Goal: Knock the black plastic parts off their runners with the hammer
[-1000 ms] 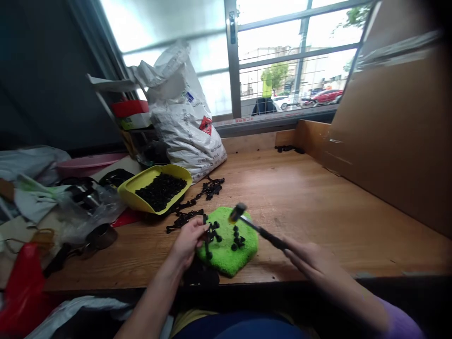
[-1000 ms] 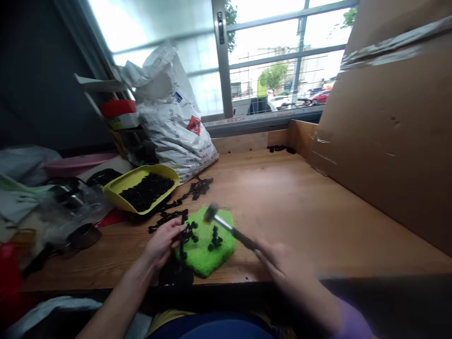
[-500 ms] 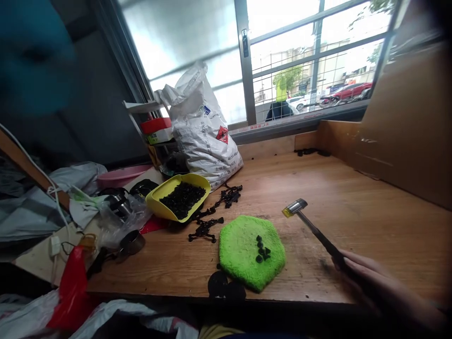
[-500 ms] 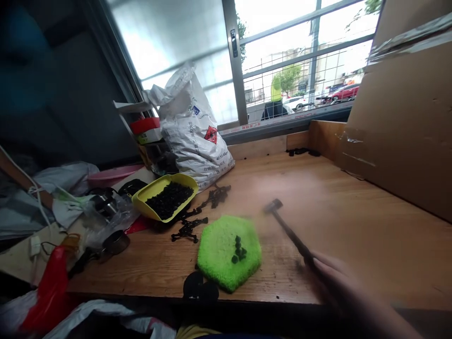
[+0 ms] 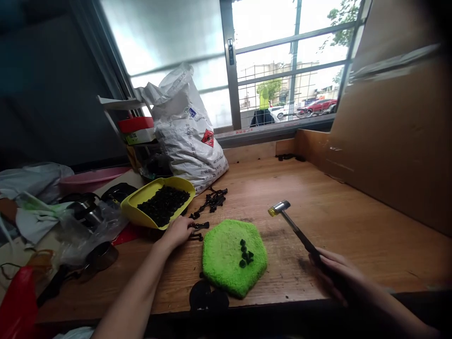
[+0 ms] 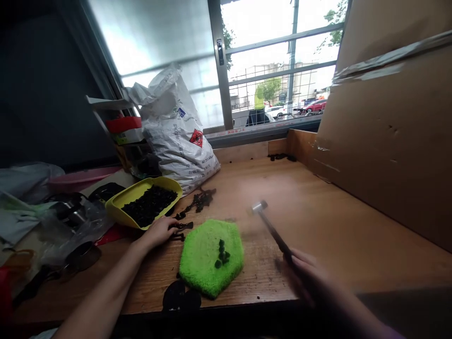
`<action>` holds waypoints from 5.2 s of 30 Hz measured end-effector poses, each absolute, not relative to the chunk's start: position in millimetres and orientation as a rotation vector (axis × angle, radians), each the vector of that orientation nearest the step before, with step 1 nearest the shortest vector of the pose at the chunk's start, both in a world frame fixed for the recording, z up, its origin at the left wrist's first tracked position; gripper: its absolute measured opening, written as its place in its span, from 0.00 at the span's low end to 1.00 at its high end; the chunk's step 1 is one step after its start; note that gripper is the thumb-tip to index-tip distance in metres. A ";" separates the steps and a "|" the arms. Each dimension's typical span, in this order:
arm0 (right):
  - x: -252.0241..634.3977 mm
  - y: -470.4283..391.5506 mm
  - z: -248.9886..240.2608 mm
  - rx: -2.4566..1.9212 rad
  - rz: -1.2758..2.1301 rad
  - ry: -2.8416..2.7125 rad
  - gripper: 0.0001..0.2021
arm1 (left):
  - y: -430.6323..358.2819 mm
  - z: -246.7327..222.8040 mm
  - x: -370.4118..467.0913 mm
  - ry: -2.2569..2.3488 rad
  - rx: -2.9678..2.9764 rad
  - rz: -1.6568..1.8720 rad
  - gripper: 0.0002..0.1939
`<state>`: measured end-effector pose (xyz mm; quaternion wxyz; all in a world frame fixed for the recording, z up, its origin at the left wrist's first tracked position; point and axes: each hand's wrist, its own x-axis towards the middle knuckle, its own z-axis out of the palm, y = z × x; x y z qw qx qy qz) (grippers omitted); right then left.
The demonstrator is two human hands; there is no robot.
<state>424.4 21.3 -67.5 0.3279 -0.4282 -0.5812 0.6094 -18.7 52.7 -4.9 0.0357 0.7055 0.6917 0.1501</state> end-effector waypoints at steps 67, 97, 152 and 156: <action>427.1 13.4 -53.1 -0.876 1.686 -1.373 0.16 | 48.7 -12.3 53.8 1.623 1.532 1.040 0.15; 430.4 17.3 -58.5 -1.018 1.406 -1.661 0.18 | 55.2 -25.8 113.6 1.230 0.945 1.054 0.14; 424.3 8.6 -46.1 -1.132 0.873 -2.191 0.18 | 30.9 -20.1 106.5 1.370 1.125 0.957 0.15; 422.8 7.7 -41.8 -1.112 0.842 -2.196 0.17 | 30.9 -20.5 106.8 1.365 1.143 0.945 0.16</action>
